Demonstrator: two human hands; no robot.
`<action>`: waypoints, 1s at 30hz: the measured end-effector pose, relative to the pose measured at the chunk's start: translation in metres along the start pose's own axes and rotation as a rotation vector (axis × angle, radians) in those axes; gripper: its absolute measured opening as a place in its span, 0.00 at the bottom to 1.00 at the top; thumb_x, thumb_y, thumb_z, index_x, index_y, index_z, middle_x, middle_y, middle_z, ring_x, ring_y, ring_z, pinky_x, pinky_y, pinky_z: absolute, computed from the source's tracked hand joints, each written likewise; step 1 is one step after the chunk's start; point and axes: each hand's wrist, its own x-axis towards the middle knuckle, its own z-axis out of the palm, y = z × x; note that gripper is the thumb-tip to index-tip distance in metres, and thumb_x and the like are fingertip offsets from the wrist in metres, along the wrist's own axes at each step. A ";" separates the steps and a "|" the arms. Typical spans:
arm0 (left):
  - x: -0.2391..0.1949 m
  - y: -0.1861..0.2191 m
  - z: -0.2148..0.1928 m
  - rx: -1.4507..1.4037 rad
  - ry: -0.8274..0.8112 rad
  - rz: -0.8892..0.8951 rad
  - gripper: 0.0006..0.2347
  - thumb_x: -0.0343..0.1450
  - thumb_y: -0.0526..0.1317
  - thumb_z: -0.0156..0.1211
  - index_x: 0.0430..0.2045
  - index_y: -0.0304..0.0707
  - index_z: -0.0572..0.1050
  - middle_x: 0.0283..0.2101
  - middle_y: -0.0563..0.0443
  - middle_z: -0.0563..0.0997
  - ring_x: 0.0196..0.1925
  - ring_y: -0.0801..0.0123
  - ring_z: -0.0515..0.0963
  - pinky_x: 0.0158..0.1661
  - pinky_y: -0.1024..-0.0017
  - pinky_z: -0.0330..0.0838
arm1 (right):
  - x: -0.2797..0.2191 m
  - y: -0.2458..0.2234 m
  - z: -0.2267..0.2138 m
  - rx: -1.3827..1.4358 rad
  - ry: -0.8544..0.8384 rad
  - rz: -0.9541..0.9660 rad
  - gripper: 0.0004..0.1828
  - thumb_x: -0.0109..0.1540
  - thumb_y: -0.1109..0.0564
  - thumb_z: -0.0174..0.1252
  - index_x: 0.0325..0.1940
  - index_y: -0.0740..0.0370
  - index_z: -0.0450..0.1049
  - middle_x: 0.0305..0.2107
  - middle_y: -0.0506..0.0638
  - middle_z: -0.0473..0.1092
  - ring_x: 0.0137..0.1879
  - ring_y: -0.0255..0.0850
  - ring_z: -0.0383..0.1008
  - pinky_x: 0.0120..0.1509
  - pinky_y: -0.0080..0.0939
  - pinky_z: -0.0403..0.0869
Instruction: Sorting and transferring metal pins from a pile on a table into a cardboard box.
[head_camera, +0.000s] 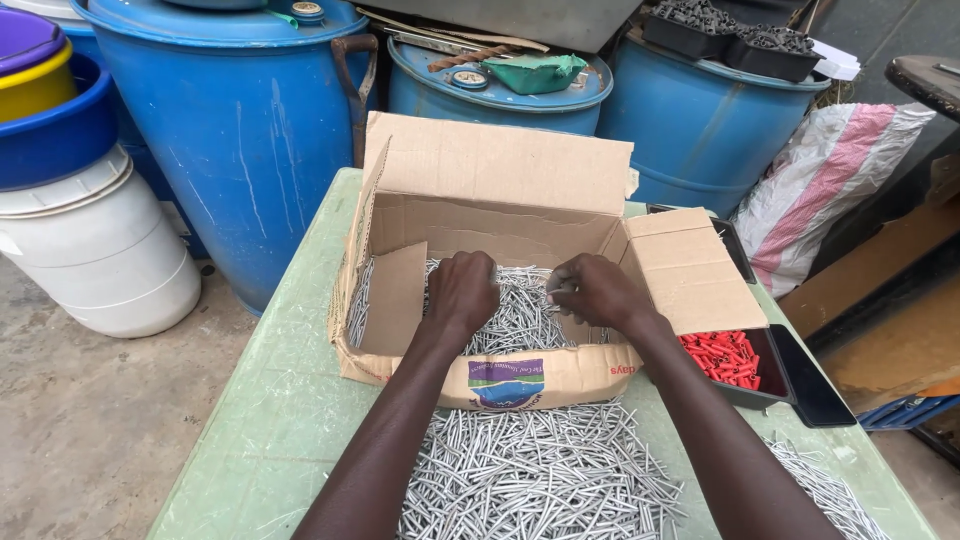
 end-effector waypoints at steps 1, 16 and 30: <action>-0.001 0.002 -0.002 0.014 -0.021 -0.011 0.06 0.64 0.36 0.58 0.24 0.33 0.80 0.27 0.37 0.79 0.40 0.41 0.83 0.40 0.51 0.75 | -0.007 -0.007 -0.001 0.089 -0.049 -0.045 0.15 0.56 0.58 0.61 0.47 0.59 0.80 0.24 0.54 0.77 0.23 0.42 0.78 0.33 0.42 0.77; -0.007 0.017 -0.021 0.015 0.006 -0.070 0.09 0.66 0.37 0.52 0.25 0.36 0.82 0.29 0.36 0.80 0.41 0.40 0.83 0.42 0.52 0.76 | 0.007 -0.010 0.033 0.527 -0.219 -0.235 0.08 0.58 0.62 0.59 0.36 0.71 0.78 0.23 0.56 0.72 0.21 0.41 0.75 0.23 0.35 0.77; -0.014 0.033 -0.037 -0.763 -0.233 -0.040 0.18 0.72 0.39 0.47 0.53 0.24 0.73 0.41 0.40 0.81 0.39 0.67 0.78 0.37 0.75 0.75 | -0.009 -0.017 0.005 1.130 0.049 -0.236 0.07 0.61 0.64 0.59 0.34 0.75 0.76 0.21 0.57 0.72 0.24 0.39 0.77 0.26 0.33 0.80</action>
